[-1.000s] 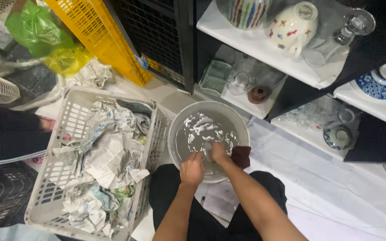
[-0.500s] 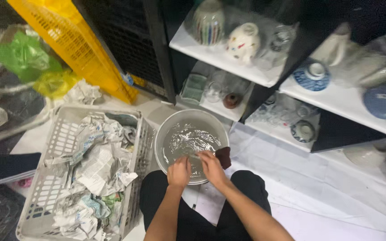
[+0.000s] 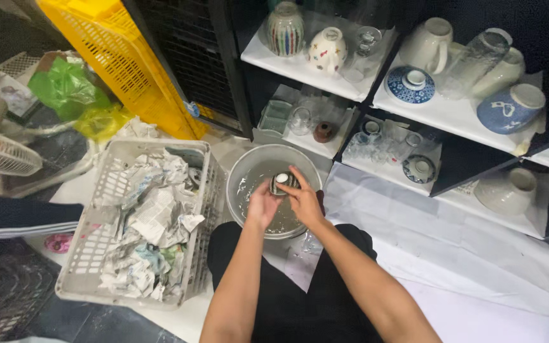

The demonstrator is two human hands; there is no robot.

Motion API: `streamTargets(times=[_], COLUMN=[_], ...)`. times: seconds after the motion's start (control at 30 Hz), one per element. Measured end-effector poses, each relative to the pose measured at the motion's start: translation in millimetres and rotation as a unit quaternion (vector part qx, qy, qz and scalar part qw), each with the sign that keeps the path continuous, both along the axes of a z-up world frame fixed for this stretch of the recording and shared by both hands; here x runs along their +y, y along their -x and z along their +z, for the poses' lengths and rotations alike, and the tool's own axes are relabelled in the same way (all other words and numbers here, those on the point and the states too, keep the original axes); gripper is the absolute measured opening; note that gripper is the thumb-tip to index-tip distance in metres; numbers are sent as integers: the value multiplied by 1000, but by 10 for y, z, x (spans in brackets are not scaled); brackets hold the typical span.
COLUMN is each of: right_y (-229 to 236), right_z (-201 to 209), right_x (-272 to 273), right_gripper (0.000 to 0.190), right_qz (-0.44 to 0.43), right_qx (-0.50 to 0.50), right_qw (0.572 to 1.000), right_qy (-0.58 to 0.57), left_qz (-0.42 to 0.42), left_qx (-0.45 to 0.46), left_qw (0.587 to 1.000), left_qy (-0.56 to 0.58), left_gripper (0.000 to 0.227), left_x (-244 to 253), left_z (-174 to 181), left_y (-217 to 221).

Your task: The person unwraps small ceramic bowls from newspaper, washes them in a bucket of water, and places them on a nearby shelf. The process is repeated for multiple bowls.

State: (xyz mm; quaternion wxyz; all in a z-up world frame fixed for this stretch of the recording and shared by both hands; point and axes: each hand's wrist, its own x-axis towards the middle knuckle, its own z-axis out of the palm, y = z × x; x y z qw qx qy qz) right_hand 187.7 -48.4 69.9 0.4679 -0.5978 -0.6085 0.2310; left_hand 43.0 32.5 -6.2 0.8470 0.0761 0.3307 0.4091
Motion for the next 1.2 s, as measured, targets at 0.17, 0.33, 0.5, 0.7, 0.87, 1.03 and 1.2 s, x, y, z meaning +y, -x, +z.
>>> streamTargets(times=[0.17,0.33,0.5,0.7,0.87,1.03,1.2], right_y=[14,-86,-233,-245,-235,-157,-74], right_z=[-7,-12,-6,-75,16,119,196], right_x=[131,210,261,311,318,237,177], right_gripper=[61,66,47,37,31,30,35], right_qz=[-15,-23,-35,-25,-41,-25,-51], right_qx=[143,432,400,356,378,465,502], right_qw=[990,885,886,922,915,877,850], right_qy=[-6,171,229,147,134,119,151], left_qz=[0,33,21,-29,-53,28,52], left_qx=[36,182,243,274,267,159,106], left_qw=[996,981,965,950,925,963,983], left_qy=[-79,-67,-94,-148,-264,-213,-139], left_gripper=[31,36,45,55,60,48,36], left_x=[165,90,-47,-43,-191,-238,-222], left_z=[213,399,604,749,988,1029,802], left_y=[-6,-23,6,9,38,-22,1])
